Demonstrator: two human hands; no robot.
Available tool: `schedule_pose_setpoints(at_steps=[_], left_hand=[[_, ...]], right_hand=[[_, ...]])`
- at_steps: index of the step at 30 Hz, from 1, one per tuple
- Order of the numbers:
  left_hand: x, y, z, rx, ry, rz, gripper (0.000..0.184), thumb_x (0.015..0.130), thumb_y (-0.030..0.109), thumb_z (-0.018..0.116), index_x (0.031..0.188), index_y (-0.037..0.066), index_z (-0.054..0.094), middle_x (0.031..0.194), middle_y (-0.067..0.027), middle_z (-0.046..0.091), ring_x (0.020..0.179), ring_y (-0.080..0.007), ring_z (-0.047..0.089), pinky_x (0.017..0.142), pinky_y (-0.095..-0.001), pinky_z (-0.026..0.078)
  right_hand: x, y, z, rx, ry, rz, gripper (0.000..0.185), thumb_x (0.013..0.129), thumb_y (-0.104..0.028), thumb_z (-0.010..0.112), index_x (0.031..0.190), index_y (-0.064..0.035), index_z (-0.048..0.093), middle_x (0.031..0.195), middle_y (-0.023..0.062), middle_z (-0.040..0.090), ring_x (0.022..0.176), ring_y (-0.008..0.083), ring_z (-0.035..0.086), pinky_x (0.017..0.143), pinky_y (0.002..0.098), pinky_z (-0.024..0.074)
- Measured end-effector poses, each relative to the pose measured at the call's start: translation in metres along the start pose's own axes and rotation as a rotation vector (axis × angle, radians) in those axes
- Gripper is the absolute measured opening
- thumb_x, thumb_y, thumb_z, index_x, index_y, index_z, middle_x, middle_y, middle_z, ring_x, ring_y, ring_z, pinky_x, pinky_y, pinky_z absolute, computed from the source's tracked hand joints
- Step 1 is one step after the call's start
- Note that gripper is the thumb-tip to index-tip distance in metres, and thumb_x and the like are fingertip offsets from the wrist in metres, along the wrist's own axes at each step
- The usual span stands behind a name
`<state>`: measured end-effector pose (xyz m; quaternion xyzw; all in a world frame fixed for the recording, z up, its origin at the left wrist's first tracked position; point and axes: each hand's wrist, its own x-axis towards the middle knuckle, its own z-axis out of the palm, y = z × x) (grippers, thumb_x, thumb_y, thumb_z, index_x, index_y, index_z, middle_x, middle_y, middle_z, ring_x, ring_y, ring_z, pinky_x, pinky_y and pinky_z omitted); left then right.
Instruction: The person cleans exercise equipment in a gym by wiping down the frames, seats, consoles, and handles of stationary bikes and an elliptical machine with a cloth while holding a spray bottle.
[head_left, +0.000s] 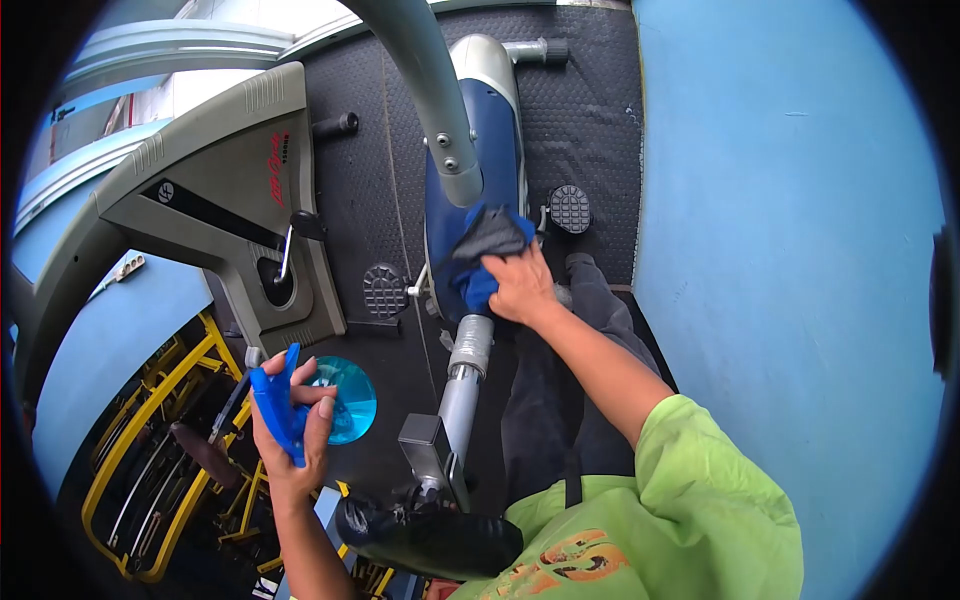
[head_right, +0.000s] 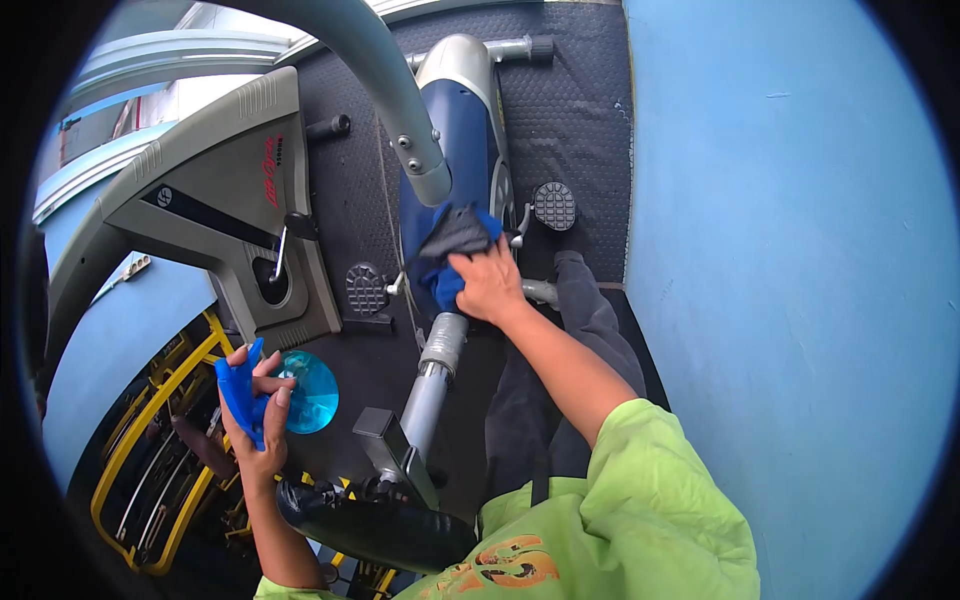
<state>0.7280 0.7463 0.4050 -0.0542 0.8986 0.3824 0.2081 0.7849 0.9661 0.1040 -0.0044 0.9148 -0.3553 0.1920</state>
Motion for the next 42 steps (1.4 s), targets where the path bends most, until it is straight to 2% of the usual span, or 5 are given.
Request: schedule_pose_setpoints(at_steps=[2, 14, 30, 34, 42], left_hand=[[0.012, -0.006, 0.011, 0.017, -0.043, 0.01, 0.06, 0.086, 0.005, 0.07, 0.137, -0.001, 0.04, 0.092, -0.0126, 0.07, 0.108, -0.0266, 0.064, 0.106, -0.0428, 0.039], [0.094, 0.052, 0.095, 0.342, -0.643, 0.33, 0.06, 0.08, 0.006, 0.071, 0.134, 0.002, 0.045, 0.092, -0.0088, 0.072, 0.106, -0.029, 0.065, 0.098, -0.0418, 0.045], [0.142, -0.022, 0.222, 0.291, -0.444, -0.013, 0.062, 0.088, 0.014, 0.07, 0.137, -0.001, 0.034, 0.086, -0.0112, 0.068, 0.104, -0.0254, 0.067, 0.096, -0.0371, 0.048], [0.135, -0.034, 0.243, 0.213, -0.504, 0.084, 0.071, 0.085, 0.02, 0.074, 0.139, -0.001, 0.033, 0.092, -0.0155, 0.067, 0.098, -0.0267, 0.069, 0.086, -0.0368, 0.054], [0.138, -0.048, 0.278, 0.274, -0.473, 0.437, 0.057, 0.074, 0.022, 0.077, 0.118, -0.006, 0.055, 0.102, -0.0185, 0.06, 0.092, -0.0363, 0.059, 0.085, -0.0424, 0.047]], right_hand=[[0.042, 0.011, -0.002, 0.218, 0.327, 0.267, 0.068, 0.075, -0.022, 0.062, 0.141, -0.0208, 0.049, 0.147, 0.0266, 0.037, 0.136, 0.0455, 0.035, 0.113, 0.0517, 0.0303], [-0.045, -0.012, 0.028, 0.211, 0.041, 0.239, 0.081, 0.076, -0.026, 0.064, 0.151, -0.0265, 0.034, 0.157, 0.0246, 0.018, 0.145, 0.0455, 0.019, 0.117, 0.0544, 0.0193], [0.031, 0.076, 0.039, 0.883, 0.296, 0.316, 0.077, 0.082, -0.024, 0.063, 0.151, -0.0103, 0.033, 0.144, 0.0262, 0.044, 0.136, 0.0405, 0.039, 0.115, 0.0442, 0.0307], [0.131, 0.103, 0.014, 0.824, 0.291, 0.34, 0.085, 0.086, -0.043, 0.057, 0.156, -0.0143, 0.017, 0.149, 0.0328, 0.032, 0.141, 0.0474, 0.027, 0.117, 0.0455, 0.0243], [0.088, 0.098, 0.008, 0.866, 0.181, 0.214, 0.083, 0.082, -0.015, 0.067, 0.153, -0.0064, 0.025, 0.151, 0.0295, 0.032, 0.143, 0.0399, 0.03, 0.116, 0.043, 0.0264]])
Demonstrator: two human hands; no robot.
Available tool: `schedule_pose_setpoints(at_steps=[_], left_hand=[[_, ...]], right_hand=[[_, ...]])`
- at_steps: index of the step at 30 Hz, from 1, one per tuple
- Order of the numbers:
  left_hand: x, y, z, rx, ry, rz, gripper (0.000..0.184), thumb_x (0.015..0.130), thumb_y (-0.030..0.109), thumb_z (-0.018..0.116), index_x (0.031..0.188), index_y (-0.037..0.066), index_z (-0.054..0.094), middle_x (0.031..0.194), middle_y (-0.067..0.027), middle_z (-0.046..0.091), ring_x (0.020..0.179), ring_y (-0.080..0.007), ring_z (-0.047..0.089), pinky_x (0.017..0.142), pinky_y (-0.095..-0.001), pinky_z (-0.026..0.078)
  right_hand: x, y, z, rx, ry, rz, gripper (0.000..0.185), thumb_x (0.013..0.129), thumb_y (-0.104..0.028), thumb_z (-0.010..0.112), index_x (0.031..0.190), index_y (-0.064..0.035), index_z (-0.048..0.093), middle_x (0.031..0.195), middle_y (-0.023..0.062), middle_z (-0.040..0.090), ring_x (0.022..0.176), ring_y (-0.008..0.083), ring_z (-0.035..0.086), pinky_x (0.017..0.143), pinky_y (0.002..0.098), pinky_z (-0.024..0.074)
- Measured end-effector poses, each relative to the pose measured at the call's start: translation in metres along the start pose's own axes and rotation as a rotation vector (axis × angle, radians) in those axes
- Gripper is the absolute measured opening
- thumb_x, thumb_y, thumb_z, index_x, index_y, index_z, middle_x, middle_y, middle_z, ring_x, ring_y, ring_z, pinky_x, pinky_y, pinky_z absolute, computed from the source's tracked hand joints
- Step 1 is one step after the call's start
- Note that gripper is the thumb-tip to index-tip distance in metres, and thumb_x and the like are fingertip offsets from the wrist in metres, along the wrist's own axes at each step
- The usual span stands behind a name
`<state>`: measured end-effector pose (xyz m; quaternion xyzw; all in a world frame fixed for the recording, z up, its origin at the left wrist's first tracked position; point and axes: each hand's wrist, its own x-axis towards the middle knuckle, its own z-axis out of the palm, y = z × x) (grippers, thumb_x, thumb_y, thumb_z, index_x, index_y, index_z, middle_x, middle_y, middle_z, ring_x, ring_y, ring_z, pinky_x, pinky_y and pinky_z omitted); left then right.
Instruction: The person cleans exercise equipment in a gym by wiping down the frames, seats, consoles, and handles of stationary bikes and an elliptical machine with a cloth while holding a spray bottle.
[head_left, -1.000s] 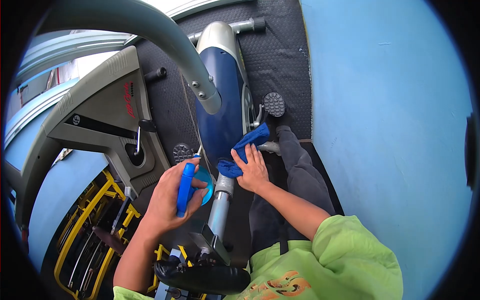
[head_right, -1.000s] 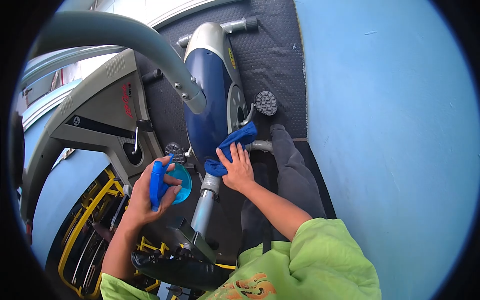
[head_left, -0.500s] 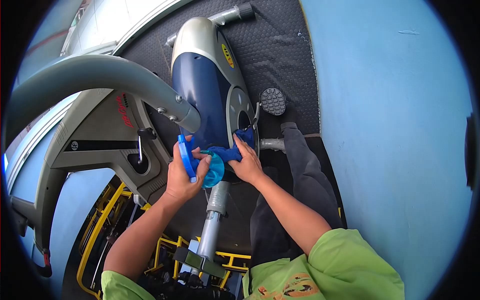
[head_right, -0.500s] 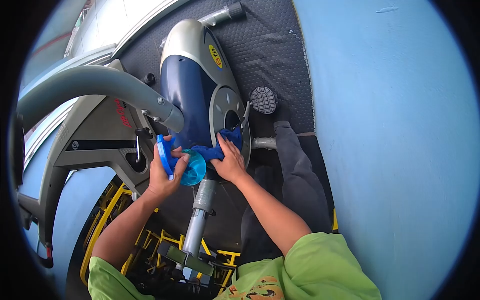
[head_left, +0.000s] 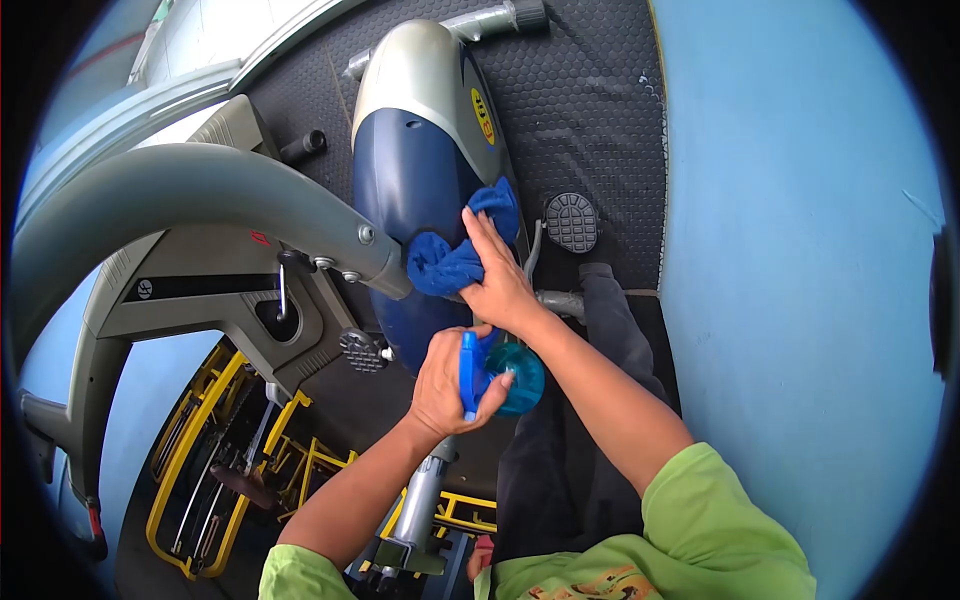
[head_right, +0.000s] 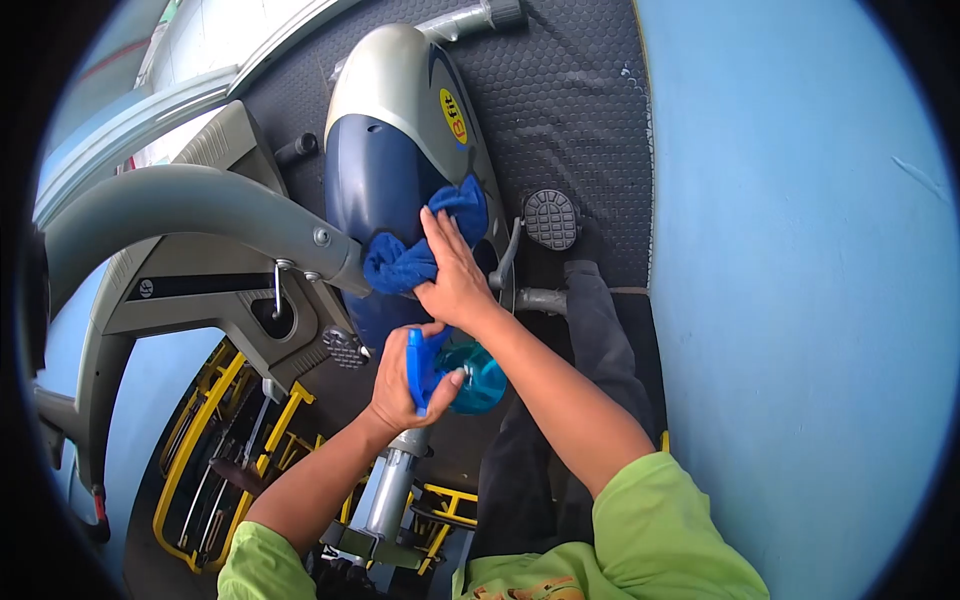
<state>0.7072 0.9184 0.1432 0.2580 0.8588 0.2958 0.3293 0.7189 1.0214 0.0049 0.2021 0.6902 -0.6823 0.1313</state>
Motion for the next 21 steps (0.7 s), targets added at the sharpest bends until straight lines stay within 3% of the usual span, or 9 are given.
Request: schedule_pose_setpoints(at_steps=[4, 6, 8, 9, 11, 12, 14, 17, 21], left_hand=[[0.007, -0.004, -0.001, 0.031, -0.079, -0.038, 0.055, 0.074, 0.033, 0.074, 0.114, -0.002, 0.06, 0.097, -0.0152, 0.061, 0.09, -0.0327, 0.059, 0.084, -0.0411, 0.044], [0.015, -0.015, -0.006, 0.114, -0.011, 0.03, 0.055, 0.073, 0.036, 0.074, 0.111, -0.001, 0.062, 0.096, -0.0148, 0.061, 0.089, -0.0319, 0.059, 0.086, -0.042, 0.042], [0.023, -0.012, -0.016, 0.158, -0.075, -0.031, 0.055, 0.071, 0.039, 0.074, 0.109, 0.0, 0.063, 0.101, -0.0141, 0.062, 0.095, -0.0318, 0.059, 0.089, -0.0426, 0.04], [0.026, -0.013, -0.018, 0.184, -0.07, 0.034, 0.056, 0.071, 0.04, 0.074, 0.108, 0.0, 0.063, 0.104, -0.0132, 0.062, 0.099, -0.0318, 0.058, 0.091, -0.0424, 0.04], [0.027, -0.015, -0.016, 0.175, -0.077, 0.093, 0.053, 0.07, 0.041, 0.074, 0.105, 0.002, 0.064, 0.109, -0.0105, 0.063, 0.107, -0.0319, 0.057, 0.095, -0.0425, 0.039], [0.021, -0.013, -0.012, 0.129, -0.075, 0.053, 0.048, 0.071, 0.038, 0.074, 0.102, 0.004, 0.065, 0.109, -0.0091, 0.063, 0.107, -0.0303, 0.058, 0.097, -0.0428, 0.039], [0.007, -0.01, -0.004, 0.028, -0.135, 0.069, 0.042, 0.071, 0.035, 0.074, 0.1, 0.005, 0.065, 0.109, -0.0074, 0.064, 0.108, -0.027, 0.058, 0.099, -0.0428, 0.039], [-0.002, -0.007, -0.003, 0.078, -0.199, 0.155, 0.037, 0.071, 0.033, 0.074, 0.096, 0.006, 0.066, 0.109, -0.0056, 0.065, 0.106, -0.024, 0.058, 0.1, -0.0425, 0.039], [0.01, -0.018, -0.009, 0.093, -0.188, 0.168, 0.037, 0.071, 0.036, 0.075, 0.091, 0.007, 0.066, 0.101, -0.0072, 0.064, 0.099, -0.0257, 0.059, 0.098, -0.0434, 0.04]], right_hand=[[0.017, 0.004, -0.026, 0.318, -0.036, 0.084, 0.076, 0.084, 0.001, 0.066, 0.15, -0.004, 0.03, 0.144, 0.025, 0.046, 0.138, 0.0289, 0.042, 0.11, 0.0359, 0.0357], [0.051, 0.009, -0.038, 0.4, 0.103, 0.021, 0.056, 0.084, 0.001, 0.068, 0.134, 0.0004, 0.043, 0.122, 0.0187, 0.061, 0.116, 0.0226, 0.059, 0.098, 0.0317, 0.0466], [0.071, -0.017, -0.071, 0.396, 0.117, 0.126, 0.048, 0.083, -0.001, 0.07, 0.127, -0.0019, 0.051, 0.114, 0.0183, 0.063, 0.109, 0.0197, 0.061, 0.094, 0.0321, 0.0486], [0.071, -0.03, -0.082, 0.394, 0.118, 0.129, 0.048, 0.083, -0.001, 0.07, 0.127, -0.0019, 0.051, 0.114, 0.0183, 0.063, 0.109, 0.0197, 0.061, 0.094, 0.0321, 0.0486], [0.066, -0.053, -0.096, 0.22, -0.023, -0.061, 0.043, 0.077, -0.011, 0.074, 0.116, -0.0055, 0.059, 0.111, 0.0163, 0.068, 0.102, 0.0343, 0.066, 0.091, 0.0355, 0.0504], [0.059, -0.055, -0.087, 0.131, -0.059, -0.263, 0.045, 0.074, -0.016, 0.073, 0.118, -0.0155, 0.065, 0.126, 0.0167, 0.062, 0.117, 0.0361, 0.059, 0.1, 0.0429, 0.0452], [0.032, -0.054, -0.064, -0.255, -0.241, -0.355, 0.062, 0.07, -0.022, 0.071, 0.131, -0.0301, 0.061, 0.149, 0.0136, 0.043, 0.138, 0.0345, 0.039, 0.112, 0.0538, 0.0304], [0.029, -0.018, -0.027, -0.465, -0.372, -0.557, 0.07, 0.072, -0.033, 0.07, 0.139, -0.0409, 0.051, 0.162, 0.0088, 0.018, 0.148, 0.0308, 0.019, 0.117, 0.0613, 0.0118], [0.104, -0.002, -0.009, -0.26, 0.02, -0.437, 0.101, 0.072, -0.036, 0.07, 0.155, -0.0185, 0.015, 0.161, 0.0164, 0.016, 0.148, 0.0379, 0.015, 0.119, 0.0558, 0.0136]])
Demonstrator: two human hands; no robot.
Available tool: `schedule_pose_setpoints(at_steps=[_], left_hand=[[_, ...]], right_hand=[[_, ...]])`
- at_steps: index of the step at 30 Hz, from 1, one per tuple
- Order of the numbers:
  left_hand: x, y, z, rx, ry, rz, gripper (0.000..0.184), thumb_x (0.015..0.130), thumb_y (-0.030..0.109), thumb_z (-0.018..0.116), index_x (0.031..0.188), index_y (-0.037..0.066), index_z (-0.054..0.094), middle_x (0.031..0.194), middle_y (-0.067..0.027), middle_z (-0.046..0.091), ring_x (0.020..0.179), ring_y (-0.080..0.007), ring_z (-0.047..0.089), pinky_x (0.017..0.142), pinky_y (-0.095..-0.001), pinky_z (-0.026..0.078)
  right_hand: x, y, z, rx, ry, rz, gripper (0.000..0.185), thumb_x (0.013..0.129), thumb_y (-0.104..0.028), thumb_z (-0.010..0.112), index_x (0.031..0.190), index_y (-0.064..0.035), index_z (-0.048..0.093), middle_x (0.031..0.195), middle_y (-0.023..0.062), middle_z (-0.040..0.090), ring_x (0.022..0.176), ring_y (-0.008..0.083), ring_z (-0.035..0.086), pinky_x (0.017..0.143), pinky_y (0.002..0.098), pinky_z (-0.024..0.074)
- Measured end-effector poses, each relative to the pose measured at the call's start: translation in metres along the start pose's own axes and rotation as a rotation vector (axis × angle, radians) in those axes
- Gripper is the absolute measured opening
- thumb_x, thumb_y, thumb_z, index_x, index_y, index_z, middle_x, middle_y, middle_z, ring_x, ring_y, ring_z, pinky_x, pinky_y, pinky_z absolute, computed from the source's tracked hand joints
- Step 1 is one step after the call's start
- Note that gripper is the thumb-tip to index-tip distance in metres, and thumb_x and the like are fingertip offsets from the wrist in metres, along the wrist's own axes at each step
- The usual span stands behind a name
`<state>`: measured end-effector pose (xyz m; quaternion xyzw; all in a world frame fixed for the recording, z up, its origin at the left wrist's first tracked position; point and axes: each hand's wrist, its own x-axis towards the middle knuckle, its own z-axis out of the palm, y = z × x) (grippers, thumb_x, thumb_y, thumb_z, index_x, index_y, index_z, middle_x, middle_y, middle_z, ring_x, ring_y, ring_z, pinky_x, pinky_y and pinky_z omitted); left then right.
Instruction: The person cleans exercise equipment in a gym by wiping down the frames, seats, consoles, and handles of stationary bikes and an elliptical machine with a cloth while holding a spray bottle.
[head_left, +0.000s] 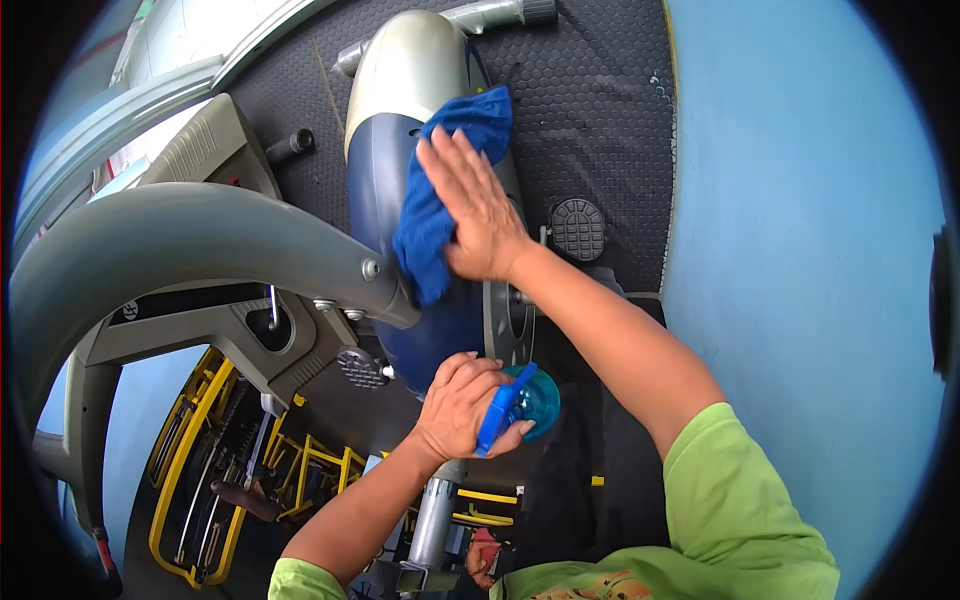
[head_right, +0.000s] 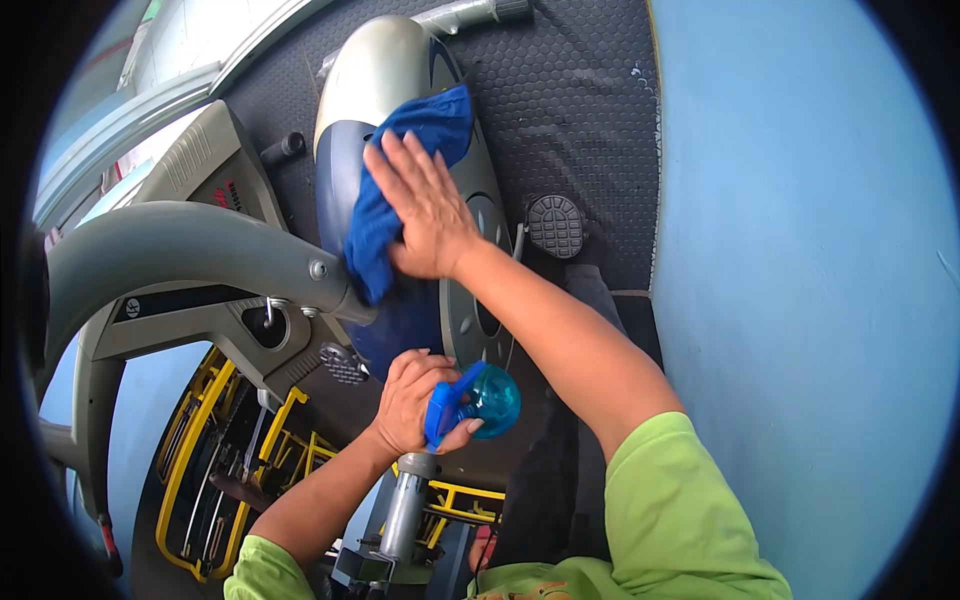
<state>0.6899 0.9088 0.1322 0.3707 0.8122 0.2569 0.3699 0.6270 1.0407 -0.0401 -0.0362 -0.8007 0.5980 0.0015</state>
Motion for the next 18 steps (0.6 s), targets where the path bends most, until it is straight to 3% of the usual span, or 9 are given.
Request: schedule_pose_setpoints(at_steps=[3, 5, 7, 8, 11, 12, 13, 15, 18], left_hand=[[0.026, -0.015, -0.011, -0.048, 0.08, -0.041, 0.036, 0.07, 0.036, 0.079, 0.084, 0.006, 0.064, 0.086, -0.009, 0.06, 0.085, -0.0282, 0.058, 0.086, -0.0421, 0.043], [0.032, -0.02, -0.002, -0.09, 0.14, -0.115, 0.033, 0.07, 0.031, 0.079, 0.084, 0.006, 0.063, 0.085, -0.0092, 0.06, 0.081, -0.0273, 0.058, 0.079, -0.0393, 0.044], [0.051, -0.018, -0.005, -0.046, 0.176, -0.101, 0.032, 0.071, 0.029, 0.079, 0.086, 0.006, 0.064, 0.086, -0.009, 0.061, 0.08, -0.0265, 0.058, 0.077, -0.0385, 0.043], [0.058, -0.016, -0.008, 0.004, 0.202, -0.101, 0.031, 0.072, 0.027, 0.078, 0.088, 0.005, 0.064, 0.088, -0.0088, 0.061, 0.079, -0.0258, 0.058, 0.075, -0.0377, 0.043], [0.07, -0.023, -0.021, 0.038, 0.197, 0.044, 0.033, 0.073, 0.027, 0.079, 0.091, 0.004, 0.064, 0.09, -0.008, 0.062, 0.079, -0.0258, 0.058, 0.076, -0.038, 0.043], [0.07, -0.029, -0.023, 0.033, 0.166, 0.078, 0.036, 0.071, 0.032, 0.08, 0.093, 0.007, 0.065, 0.096, -0.0072, 0.063, 0.081, -0.0253, 0.058, 0.076, -0.0375, 0.043], [0.069, -0.032, -0.026, 0.037, 0.17, 0.089, 0.036, 0.071, 0.032, 0.08, 0.093, 0.007, 0.065, 0.096, -0.0072, 0.063, 0.081, -0.0253, 0.058, 0.076, -0.0375, 0.043], [0.062, -0.038, -0.027, 0.034, 0.067, 0.134, 0.04, 0.07, 0.038, 0.081, 0.095, 0.011, 0.067, 0.097, -0.0055, 0.062, 0.082, -0.0243, 0.057, 0.077, -0.037, 0.043], [0.062, -0.047, -0.026, 0.058, -0.018, 0.124, 0.043, 0.069, 0.043, 0.081, 0.097, 0.014, 0.068, 0.09, -0.0033, 0.057, 0.08, -0.0229, 0.056, 0.074, -0.0345, 0.043]], right_hand=[[0.071, 0.02, 0.017, 0.117, 0.247, 0.327, 0.109, 0.078, -0.042, 0.068, 0.154, -0.003, 0.001, 0.158, 0.0261, 0.013, 0.147, 0.0422, 0.011, 0.12, 0.0485, 0.013], [0.077, 0.013, 0.008, 0.161, 0.255, 0.432, 0.099, 0.084, -0.041, 0.063, 0.153, 0.0006, 0.007, 0.157, 0.0295, 0.012, 0.147, 0.044, 0.011, 0.121, 0.0453, 0.0139], [0.055, 0.014, -0.002, 0.127, 0.026, 0.393, 0.085, 0.088, -0.039, 0.058, 0.152, 0.0009, 0.018, 0.157, 0.0291, 0.014, 0.147, 0.0423, 0.014, 0.121, 0.0419, 0.0158], [0.033, 0.016, -0.015, 0.233, 0.019, 0.344, 0.072, 0.092, -0.038, 0.054, 0.147, 0.0022, 0.031, 0.157, 0.0271, 0.021, 0.146, 0.0388, 0.021, 0.12, 0.0392, 0.0187], [-0.036, 0.037, -0.036, 0.395, -0.297, 0.517, 0.061, 0.097, -0.036, 0.047, 0.149, -0.0064, 0.034, 0.153, 0.0218, 0.034, 0.143, 0.0339, 0.03, 0.118, 0.0374, 0.0242], [-0.056, 0.042, -0.033, 0.516, -0.224, 0.454, 0.059, 0.1, -0.035, 0.043, 0.152, -0.0104, 0.029, 0.153, 0.0219, 0.035, 0.143, 0.0327, 0.032, 0.116, 0.0358, 0.0262], [-0.057, 0.036, -0.04, 0.589, -0.25, 0.546, 0.061, 0.101, -0.036, 0.042, 0.154, -0.0104, 0.024, 0.153, 0.022, 0.033, 0.144, 0.0323, 0.031, 0.116, 0.0349, 0.0267], [-0.034, 0.029, -0.043, 0.553, -0.236, 0.447, 0.066, 0.101, -0.037, 0.044, 0.155, -0.011, 0.017, 0.155, 0.0213, 0.029, 0.144, 0.0333, 0.029, 0.116, 0.0342, 0.0261], [0.004, 0.01, -0.029, 0.274, -0.082, 0.214, 0.077, 0.095, -0.041, 0.054, 0.156, -0.0158, 0.016, 0.157, 0.0166, 0.028, 0.147, 0.0312, 0.024, 0.118, 0.0449, 0.0212]])
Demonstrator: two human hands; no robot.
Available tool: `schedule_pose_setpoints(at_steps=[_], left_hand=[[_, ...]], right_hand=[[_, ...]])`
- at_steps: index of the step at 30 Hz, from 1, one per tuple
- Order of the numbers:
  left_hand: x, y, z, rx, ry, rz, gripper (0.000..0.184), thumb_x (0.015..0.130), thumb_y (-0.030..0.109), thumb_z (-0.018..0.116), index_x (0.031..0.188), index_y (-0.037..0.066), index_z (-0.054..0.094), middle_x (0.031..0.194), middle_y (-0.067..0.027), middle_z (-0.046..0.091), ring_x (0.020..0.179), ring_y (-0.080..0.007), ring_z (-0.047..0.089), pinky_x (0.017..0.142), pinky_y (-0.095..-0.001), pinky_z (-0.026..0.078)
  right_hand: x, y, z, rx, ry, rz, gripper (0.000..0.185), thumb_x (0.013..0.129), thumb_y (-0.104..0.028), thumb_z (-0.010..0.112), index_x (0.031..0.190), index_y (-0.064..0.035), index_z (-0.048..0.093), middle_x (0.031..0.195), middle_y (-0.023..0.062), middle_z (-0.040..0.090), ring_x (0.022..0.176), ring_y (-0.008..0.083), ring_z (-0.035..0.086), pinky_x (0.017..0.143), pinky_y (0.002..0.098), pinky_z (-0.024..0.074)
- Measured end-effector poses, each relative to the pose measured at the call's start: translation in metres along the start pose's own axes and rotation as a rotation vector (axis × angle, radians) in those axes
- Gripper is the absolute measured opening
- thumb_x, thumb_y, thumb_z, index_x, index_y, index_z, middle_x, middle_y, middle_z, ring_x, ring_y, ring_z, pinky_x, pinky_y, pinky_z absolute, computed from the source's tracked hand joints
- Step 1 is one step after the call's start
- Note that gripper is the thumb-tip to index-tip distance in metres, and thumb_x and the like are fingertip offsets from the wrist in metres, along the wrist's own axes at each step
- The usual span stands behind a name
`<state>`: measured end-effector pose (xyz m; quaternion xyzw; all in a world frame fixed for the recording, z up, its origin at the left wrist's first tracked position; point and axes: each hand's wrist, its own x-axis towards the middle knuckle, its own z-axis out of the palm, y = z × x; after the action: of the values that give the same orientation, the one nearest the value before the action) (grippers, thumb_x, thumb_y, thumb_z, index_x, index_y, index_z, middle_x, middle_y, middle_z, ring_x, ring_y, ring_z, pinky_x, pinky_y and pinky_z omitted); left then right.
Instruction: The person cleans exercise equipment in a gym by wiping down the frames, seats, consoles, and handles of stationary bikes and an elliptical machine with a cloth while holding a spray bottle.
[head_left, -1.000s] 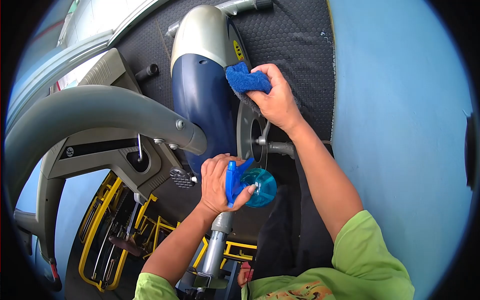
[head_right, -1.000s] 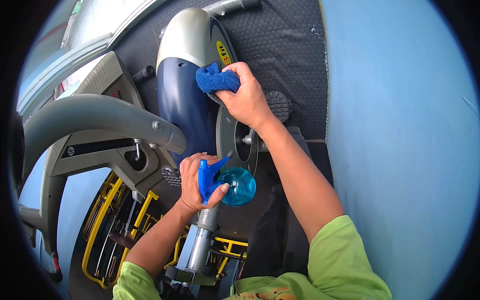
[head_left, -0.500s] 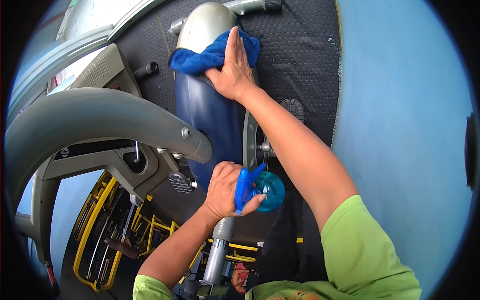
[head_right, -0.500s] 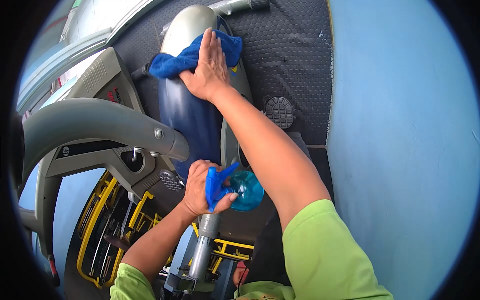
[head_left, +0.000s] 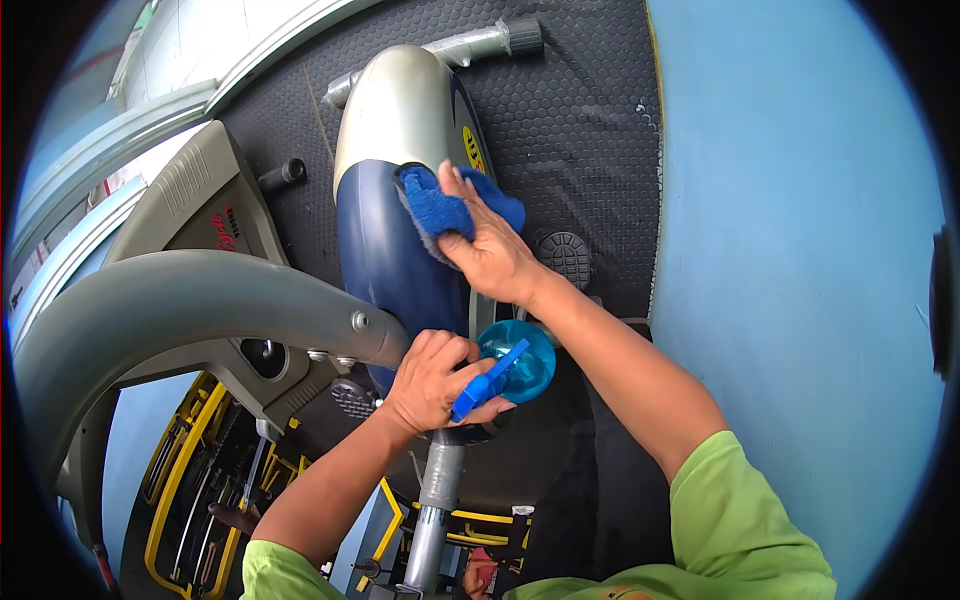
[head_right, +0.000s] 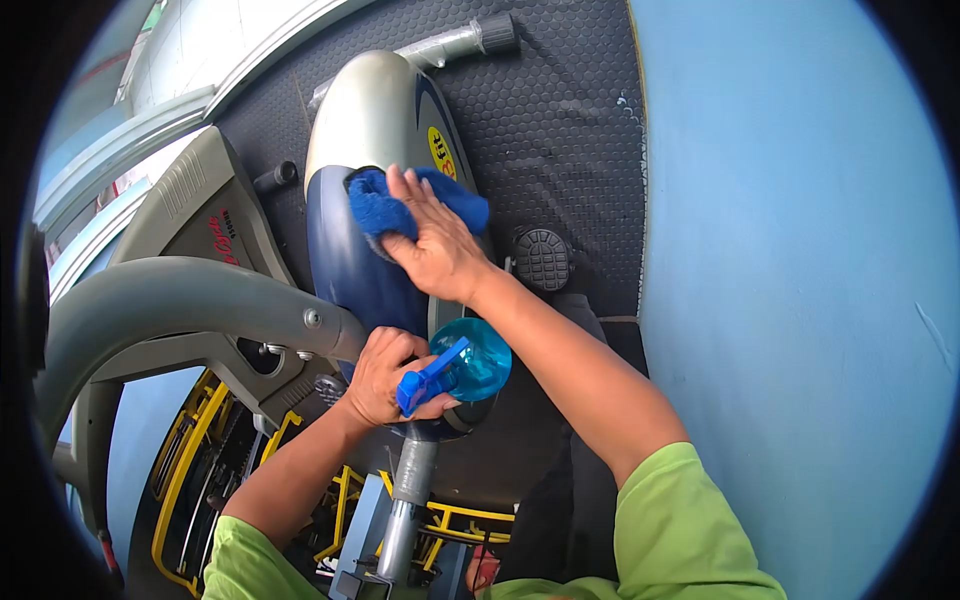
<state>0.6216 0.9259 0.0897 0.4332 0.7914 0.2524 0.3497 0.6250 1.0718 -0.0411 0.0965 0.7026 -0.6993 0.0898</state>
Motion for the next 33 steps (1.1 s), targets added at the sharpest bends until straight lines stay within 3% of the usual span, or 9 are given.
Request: schedule_pose_setpoints(at_steps=[5, 9, 11, 14, 18, 20, 23, 29, 33], left_hand=[[0.003, -0.011, 0.013, 0.01, 0.072, 0.098, 0.044, 0.07, 0.044, 0.081, 0.097, 0.012, 0.067, 0.079, -0.002, 0.052, 0.073, -0.0206, 0.055, 0.069, -0.0327, 0.041], [0.0, -0.014, 0.002, -0.022, 0.0, 0.091, 0.045, 0.071, 0.046, 0.08, 0.098, 0.012, 0.066, 0.072, -0.0007, 0.049, 0.067, -0.0183, 0.054, 0.067, -0.0328, 0.041], [-0.001, -0.02, 0.002, -0.094, 0.042, 0.123, 0.045, 0.072, 0.046, 0.079, 0.1, 0.013, 0.064, 0.072, -0.0006, 0.048, 0.064, -0.018, 0.052, 0.065, -0.0324, 0.039], [0.006, -0.015, 0.01, 0.032, 0.039, 0.117, 0.046, 0.073, 0.047, 0.077, 0.101, 0.014, 0.062, 0.072, -0.0002, 0.047, 0.062, -0.0175, 0.051, 0.063, -0.0317, 0.038], [0.0, -0.019, 0.016, 0.027, 0.07, 0.143, 0.045, 0.076, 0.049, 0.074, 0.102, 0.015, 0.061, 0.072, 0.0008, 0.046, 0.061, -0.0159, 0.049, 0.061, -0.0305, 0.036], [0.0, -0.018, 0.017, 0.034, 0.063, 0.137, 0.045, 0.076, 0.049, 0.074, 0.102, 0.015, 0.061, 0.071, 0.001, 0.045, 0.061, -0.0158, 0.049, 0.061, -0.0304, 0.035], [-0.001, -0.018, 0.019, 0.04, 0.076, 0.123, 0.045, 0.076, 0.05, 0.074, 0.101, 0.015, 0.062, 0.071, 0.0016, 0.044, 0.06, -0.0153, 0.047, 0.06, -0.0299, 0.034], [0.0, -0.018, 0.018, 0.026, 0.047, 0.132, 0.04, 0.077, 0.049, 0.073, 0.1, 0.017, 0.063, 0.071, 0.0022, 0.043, 0.061, -0.0148, 0.047, 0.059, -0.0295, 0.034], [0.001, -0.018, 0.016, 0.022, 0.033, 0.128, 0.038, 0.079, 0.048, 0.072, 0.099, 0.017, 0.064, 0.07, 0.0022, 0.042, 0.06, -0.0145, 0.046, 0.058, -0.0292, 0.034]], right_hand=[[0.023, -0.016, 0.019, -0.321, -0.253, -0.344, 0.088, 0.082, -0.043, 0.065, 0.155, -0.0193, 0.023, 0.159, 0.0148, 0.026, 0.147, 0.0361, 0.021, 0.12, 0.051, 0.0123], [0.103, 0.021, 0.014, -0.212, 0.185, -0.064, 0.088, 0.079, -0.052, 0.065, 0.15, -0.0139, 0.031, 0.156, 0.0321, 0.013, 0.146, 0.0434, 0.016, 0.119, 0.0502, 0.0154], [0.115, 0.013, 0.012, -0.31, 0.181, 0.054, 0.081, 0.081, -0.046, 0.066, 0.149, -0.0155, 0.035, 0.158, 0.0299, 0.008, 0.144, 0.0478, 0.019, 0.119, 0.0489, 0.0183], [0.076, -0.008, 0.01, -0.373, -0.057, -0.421, 0.068, 0.074, -0.046, 0.069, 0.132, -0.0121, 0.058, 0.153, 0.0233, 0.031, 0.145, 0.0412, 0.022, 0.12, 0.0505, 0.0142], [0.059, -0.01, 0.014, -0.267, -0.125, -0.595, 0.056, 0.067, -0.041, 0.071, 0.119, -0.0206, 0.066, 0.13, 0.0119, 0.057, 0.124, 0.0339, 0.05, 0.108, 0.0466, 0.0353], [0.094, -0.004, 0.004, -0.481, -0.296, -0.24, 0.058, 0.065, -0.045, 0.07, 0.118, -0.022, 0.067, 0.109, 0.0142, 0.065, 0.113, 0.0339, 0.055, 0.104, 0.0465, 0.0365], [0.164, 0.03, 0.01, -0.412, 0.19, -0.126, 0.069, 0.074, -0.055, 0.065, 0.136, -0.0264, 0.056, 0.154, 0.0171, 0.034, 0.143, 0.0361, 0.028, 0.118, 0.0492, 0.0178], [0.244, 0.088, -0.02, 0.084, 0.131, 0.564, 0.087, 0.083, -0.058, 0.053, 0.153, -0.012, 0.028, 0.155, 0.0242, 0.027, 0.145, 0.0397, 0.023, 0.12, 0.0429, 0.0169], [0.145, 0.017, 0.003, -0.32, 0.123, -0.268, 0.078, 0.078, -0.046, 0.065, 0.14, -0.008, 0.037, 0.153, 0.0243, 0.028, 0.145, 0.0403, 0.021, 0.12, 0.0518, 0.0129]])
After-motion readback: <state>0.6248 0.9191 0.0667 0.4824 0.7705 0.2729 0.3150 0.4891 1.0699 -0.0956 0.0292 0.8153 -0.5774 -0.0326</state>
